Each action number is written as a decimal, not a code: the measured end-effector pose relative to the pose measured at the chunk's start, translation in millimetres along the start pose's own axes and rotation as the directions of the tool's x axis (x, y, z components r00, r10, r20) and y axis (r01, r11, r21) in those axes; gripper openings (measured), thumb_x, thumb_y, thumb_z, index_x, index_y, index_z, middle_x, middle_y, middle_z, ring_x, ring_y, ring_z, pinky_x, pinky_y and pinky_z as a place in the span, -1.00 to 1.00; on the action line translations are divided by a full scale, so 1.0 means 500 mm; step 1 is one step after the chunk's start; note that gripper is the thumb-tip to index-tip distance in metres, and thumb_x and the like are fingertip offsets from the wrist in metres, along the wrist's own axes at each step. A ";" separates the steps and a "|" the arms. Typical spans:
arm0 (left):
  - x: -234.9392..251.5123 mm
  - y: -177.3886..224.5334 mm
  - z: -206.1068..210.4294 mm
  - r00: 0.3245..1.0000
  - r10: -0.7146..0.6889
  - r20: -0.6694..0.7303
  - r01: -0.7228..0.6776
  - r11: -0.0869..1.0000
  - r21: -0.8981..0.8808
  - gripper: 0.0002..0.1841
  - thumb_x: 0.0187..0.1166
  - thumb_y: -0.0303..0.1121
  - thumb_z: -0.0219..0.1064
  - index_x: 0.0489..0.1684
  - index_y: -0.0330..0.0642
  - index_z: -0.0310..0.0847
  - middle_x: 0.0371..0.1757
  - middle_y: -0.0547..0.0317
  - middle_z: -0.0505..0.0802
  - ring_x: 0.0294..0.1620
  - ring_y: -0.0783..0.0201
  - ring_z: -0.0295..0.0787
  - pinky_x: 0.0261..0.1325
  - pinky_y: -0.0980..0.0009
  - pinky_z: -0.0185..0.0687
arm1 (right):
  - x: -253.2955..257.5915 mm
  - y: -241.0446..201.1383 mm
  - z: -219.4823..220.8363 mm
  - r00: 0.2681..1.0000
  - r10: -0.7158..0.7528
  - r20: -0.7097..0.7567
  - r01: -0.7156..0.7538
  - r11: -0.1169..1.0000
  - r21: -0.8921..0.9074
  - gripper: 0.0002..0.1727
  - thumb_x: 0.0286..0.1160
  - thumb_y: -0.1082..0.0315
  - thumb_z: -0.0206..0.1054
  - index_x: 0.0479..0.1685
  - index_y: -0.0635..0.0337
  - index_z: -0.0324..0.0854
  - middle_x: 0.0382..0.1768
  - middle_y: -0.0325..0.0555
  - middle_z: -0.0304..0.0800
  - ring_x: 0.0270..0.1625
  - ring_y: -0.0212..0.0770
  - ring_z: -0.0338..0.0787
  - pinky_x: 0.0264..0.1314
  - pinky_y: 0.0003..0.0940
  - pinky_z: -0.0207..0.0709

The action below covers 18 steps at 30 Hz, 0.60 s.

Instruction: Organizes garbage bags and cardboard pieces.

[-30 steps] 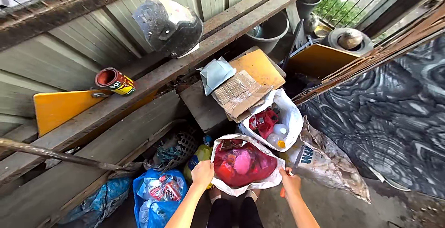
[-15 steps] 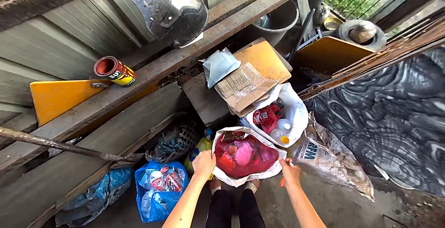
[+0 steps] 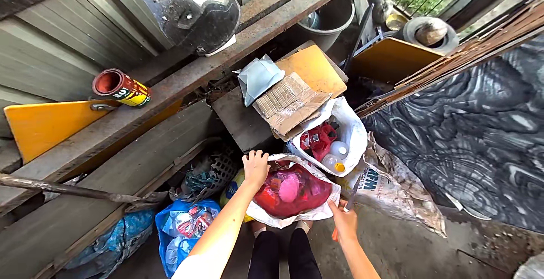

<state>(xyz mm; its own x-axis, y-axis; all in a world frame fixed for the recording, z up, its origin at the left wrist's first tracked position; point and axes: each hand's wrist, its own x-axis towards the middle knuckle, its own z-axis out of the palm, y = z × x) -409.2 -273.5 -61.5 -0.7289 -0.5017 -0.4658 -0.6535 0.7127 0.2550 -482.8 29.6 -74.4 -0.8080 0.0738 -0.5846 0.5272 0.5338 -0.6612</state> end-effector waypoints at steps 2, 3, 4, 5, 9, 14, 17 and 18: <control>0.026 0.011 -0.007 0.997 0.058 0.043 -0.061 0.996 0.060 -0.71 0.60 -0.26 0.42 0.22 -0.06 0.80 0.33 -0.05 0.78 0.50 -0.17 0.53 0.52 -0.34 0.22 | -0.021 0.012 -0.001 0.999 0.046 0.010 -0.046 0.999 -0.016 -0.58 0.37 0.40 0.60 0.14 0.42 0.63 -0.24 0.11 0.78 -0.23 -0.09 0.76 -0.09 -0.08 0.66; 0.037 0.015 -0.012 0.996 0.078 0.031 -0.081 0.994 0.079 -0.77 0.62 -0.30 0.37 0.12 -0.08 0.83 0.27 -0.02 0.80 0.45 -0.14 0.57 0.51 -0.31 0.24 | -0.028 0.019 -0.003 0.998 0.063 0.006 -0.063 0.997 -0.033 -0.63 0.39 0.44 0.57 0.11 0.43 0.63 -0.25 0.12 0.78 -0.23 -0.07 0.76 -0.09 -0.07 0.66; 0.048 0.018 -0.019 0.996 0.088 -0.016 -0.086 0.993 0.079 -0.80 0.62 -0.34 0.35 0.03 -0.11 0.86 0.24 -0.02 0.82 0.42 -0.14 0.60 0.48 -0.30 0.27 | -0.032 0.023 -0.006 0.997 0.072 -0.007 -0.073 0.996 -0.054 -0.70 0.41 0.47 0.54 0.04 0.43 0.65 -0.27 0.13 0.77 -0.24 -0.06 0.75 -0.09 -0.05 0.65; 0.058 0.019 -0.024 0.995 0.067 -0.068 -0.063 0.996 0.061 -0.81 0.61 -0.36 0.34 -0.03 -0.12 0.87 0.23 -0.02 0.82 0.41 -0.15 0.60 0.46 -0.31 0.31 | -0.035 0.024 -0.010 0.997 0.073 -0.027 -0.075 0.994 -0.077 -0.76 0.41 0.48 0.53 -0.04 0.42 0.67 -0.29 0.13 0.76 -0.24 -0.05 0.74 -0.08 -0.02 0.62; 0.079 0.027 -0.026 0.995 -0.099 -0.021 0.099 0.995 -0.008 -0.78 0.63 -0.28 0.30 0.05 -0.05 0.84 0.29 0.02 0.79 0.42 -0.12 0.59 0.39 -0.28 0.36 | -0.038 0.027 -0.023 0.998 0.039 -0.053 -0.042 0.997 -0.063 -0.84 0.37 0.54 0.53 -0.15 0.39 0.70 -0.33 0.07 0.77 -0.26 -0.11 0.73 -0.08 -0.07 0.60; 0.086 0.033 -0.070 0.995 0.079 0.060 -0.058 0.955 -0.290 -0.52 0.58 -0.09 0.41 0.45 0.00 0.63 0.53 -0.01 0.64 0.57 -0.17 0.46 0.40 -0.37 0.34 | -0.046 0.031 -0.032 0.998 0.044 0.045 -0.050 0.992 0.120 -0.80 0.46 0.49 0.51 -0.08 0.40 0.64 -0.35 0.00 0.73 -0.33 -0.22 0.72 -0.21 -0.25 0.68; 0.105 0.049 -0.113 1.000 0.007 0.002 -0.006 0.888 -0.461 -0.53 0.64 -0.20 0.31 0.51 -0.10 0.57 0.55 -0.12 0.62 0.57 -0.24 0.47 0.40 -0.41 0.35 | -0.064 -0.003 -0.051 0.998 0.059 0.000 -0.058 0.983 0.175 -0.79 0.62 0.41 0.37 0.00 0.43 0.61 -0.23 0.06 0.70 -0.21 -0.16 0.72 -0.09 -0.16 0.67; 0.113 0.053 -0.118 1.000 -0.020 -0.013 0.011 0.880 -0.476 -0.51 0.62 -0.25 0.34 0.53 -0.14 0.54 0.56 -0.18 0.59 0.56 -0.29 0.48 0.40 -0.42 0.37 | -0.072 -0.011 -0.057 0.998 0.063 -0.022 -0.058 0.981 0.187 -0.80 0.65 0.43 0.31 0.02 0.45 0.60 -0.22 0.05 0.68 -0.23 -0.20 0.71 -0.12 -0.21 0.68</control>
<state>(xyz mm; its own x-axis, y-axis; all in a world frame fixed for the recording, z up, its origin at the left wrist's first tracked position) -479.9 -311.9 -31.3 -0.7184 -0.5219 -0.4599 -0.6801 0.3880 0.6220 -464.4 48.1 -36.2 -0.7789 0.1262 -0.6144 0.6128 0.3621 -0.7024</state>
